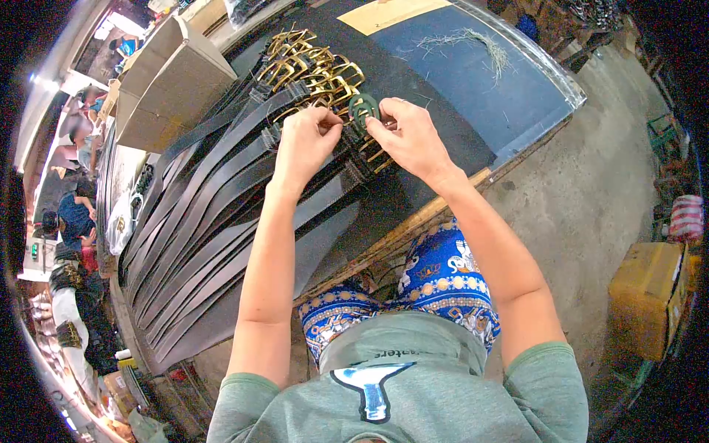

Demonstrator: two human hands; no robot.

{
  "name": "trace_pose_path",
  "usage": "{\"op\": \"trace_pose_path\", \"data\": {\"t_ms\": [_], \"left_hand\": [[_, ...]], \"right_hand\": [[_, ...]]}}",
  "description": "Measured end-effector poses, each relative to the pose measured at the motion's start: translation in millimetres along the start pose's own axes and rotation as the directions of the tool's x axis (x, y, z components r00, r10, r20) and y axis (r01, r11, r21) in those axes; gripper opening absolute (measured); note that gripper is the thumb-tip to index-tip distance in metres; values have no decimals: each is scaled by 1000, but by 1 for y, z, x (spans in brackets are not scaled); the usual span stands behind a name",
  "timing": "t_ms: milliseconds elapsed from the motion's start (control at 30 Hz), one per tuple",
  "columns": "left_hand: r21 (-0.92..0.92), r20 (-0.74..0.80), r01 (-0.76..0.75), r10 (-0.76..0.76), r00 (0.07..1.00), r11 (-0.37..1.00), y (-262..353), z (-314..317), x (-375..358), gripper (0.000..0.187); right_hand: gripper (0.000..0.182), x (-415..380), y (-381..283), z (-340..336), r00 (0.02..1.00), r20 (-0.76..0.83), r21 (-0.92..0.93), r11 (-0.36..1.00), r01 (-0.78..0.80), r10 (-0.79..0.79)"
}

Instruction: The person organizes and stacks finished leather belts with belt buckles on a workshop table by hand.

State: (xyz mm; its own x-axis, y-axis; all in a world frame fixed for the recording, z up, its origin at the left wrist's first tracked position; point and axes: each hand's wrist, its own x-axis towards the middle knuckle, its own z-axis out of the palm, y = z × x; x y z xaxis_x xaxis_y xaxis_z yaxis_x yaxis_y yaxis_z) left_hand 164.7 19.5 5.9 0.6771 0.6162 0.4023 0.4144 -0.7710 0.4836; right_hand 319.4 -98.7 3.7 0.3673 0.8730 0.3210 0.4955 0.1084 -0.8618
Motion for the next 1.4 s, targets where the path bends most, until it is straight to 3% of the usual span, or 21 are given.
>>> {"op": "trace_pose_path", "data": {"t_ms": [300,500,1067,1167,1267,1300,1400], "left_hand": [[-87,-120,63,-74,990,994,7,7,-18,10],[-103,-140,54,-68,988,993,5,8,-20,10],[-180,-161,68,-97,982,981,9,10,-22,7],[-166,-162,108,-135,978,980,4,6,-23,10],[15,-262,98,-91,961,995,0,-2,-23,10],[50,-213,130,-116,970,990,3,-5,-25,12],[70,-196,-44,57,979,997,8,-5,-25,14]], "right_hand": [[26,4,6,5,990,41,-114,984,137,-133],[24,6,-1,3,992,93,-143,985,96,-84],[22,8,7,8,985,80,-170,972,164,-152],[25,7,5,7,993,66,-135,985,105,-97],[26,2,-3,2,998,38,-89,995,52,-49],[27,0,-4,0,999,29,-75,996,44,-42],[25,-8,3,-3,994,-6,-78,992,104,-105]]}}
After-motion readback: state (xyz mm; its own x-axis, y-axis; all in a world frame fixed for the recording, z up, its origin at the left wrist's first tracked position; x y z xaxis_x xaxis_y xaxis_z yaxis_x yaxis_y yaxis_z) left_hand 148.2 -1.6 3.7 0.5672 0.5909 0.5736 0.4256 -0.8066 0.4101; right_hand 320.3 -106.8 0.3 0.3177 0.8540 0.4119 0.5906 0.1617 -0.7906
